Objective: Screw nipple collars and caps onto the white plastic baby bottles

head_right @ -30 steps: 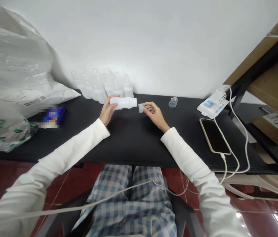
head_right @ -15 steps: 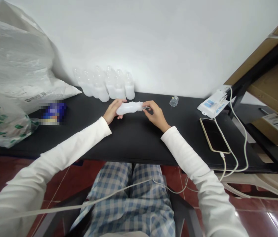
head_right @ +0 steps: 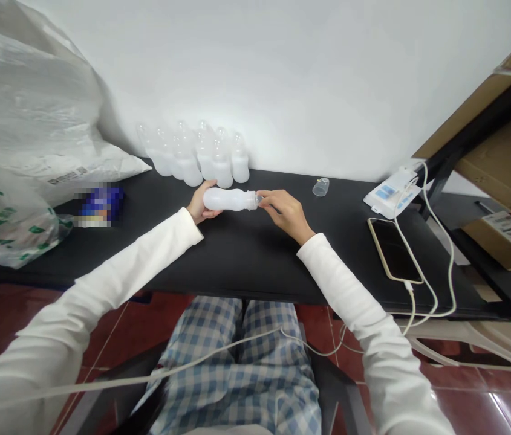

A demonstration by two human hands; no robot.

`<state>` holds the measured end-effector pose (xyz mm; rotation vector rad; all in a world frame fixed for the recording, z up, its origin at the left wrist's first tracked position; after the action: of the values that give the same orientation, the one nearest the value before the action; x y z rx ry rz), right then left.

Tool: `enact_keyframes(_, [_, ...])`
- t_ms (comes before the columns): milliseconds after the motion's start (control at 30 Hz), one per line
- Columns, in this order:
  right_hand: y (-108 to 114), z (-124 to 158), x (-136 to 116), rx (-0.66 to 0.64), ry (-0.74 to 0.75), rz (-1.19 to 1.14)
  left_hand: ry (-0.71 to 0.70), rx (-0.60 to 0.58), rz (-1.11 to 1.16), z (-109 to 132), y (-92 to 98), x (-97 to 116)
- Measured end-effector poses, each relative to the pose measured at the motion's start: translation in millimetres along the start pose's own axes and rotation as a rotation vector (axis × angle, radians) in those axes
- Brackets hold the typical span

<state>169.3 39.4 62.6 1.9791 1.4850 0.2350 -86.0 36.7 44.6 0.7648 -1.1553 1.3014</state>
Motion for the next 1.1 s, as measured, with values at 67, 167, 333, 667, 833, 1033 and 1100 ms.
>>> enact_keyframes(67, [2.0, -1.3, -2.2, -0.019, 0.064, 0.056, 0.021, -0.025, -0.012, 1.0, -0.3, 0.7])
enact_keyframes(167, [4.1, -2.5, -2.1, -0.024, 0.105, 0.118, -0.003, -0.004, -0.027, 1.8, -4.3, 0.6])
enact_keyframes(333, [5.1, -1.6, 3.9, -0.084, 0.094, 0.158, -0.119, 0.096, 0.044, 0.3, -9.5, -1.0])
enact_keyframes(667, [0.3, 7.0, 27.1, -0.049, -0.112, 0.072, -0.299, -0.002, 0.104, -2.2, -2.9, -4.2])
enact_keyframes(833, [-2.0, 6.6, 27.2, -0.001, -0.096, 0.033, -0.234, 0.076, 0.051, -0.6, -5.7, -4.6])
enact_keyframes(1033, [0.4, 4.1, 17.1, -0.055, 0.015, 0.140, -0.102, 0.071, -0.114, -0.9, -9.5, -4.9])
enact_keyframes(1100, [2.6, 3.4, 16.2, -0.063, 0.028, 0.147, -0.080, 0.061, -0.139, -1.0, -9.2, -5.6])
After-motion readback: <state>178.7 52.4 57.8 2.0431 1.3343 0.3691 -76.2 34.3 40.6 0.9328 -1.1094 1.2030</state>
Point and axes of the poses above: each hand's wrist, its own z-axis away from the middle knuckle, its own y-axis out of the back of the hand, x = y × z, the point moved 2 cm from there along -z, towards the middle knuckle, and after that the axes turned 4 degrees about y, right-handed, at the moved point
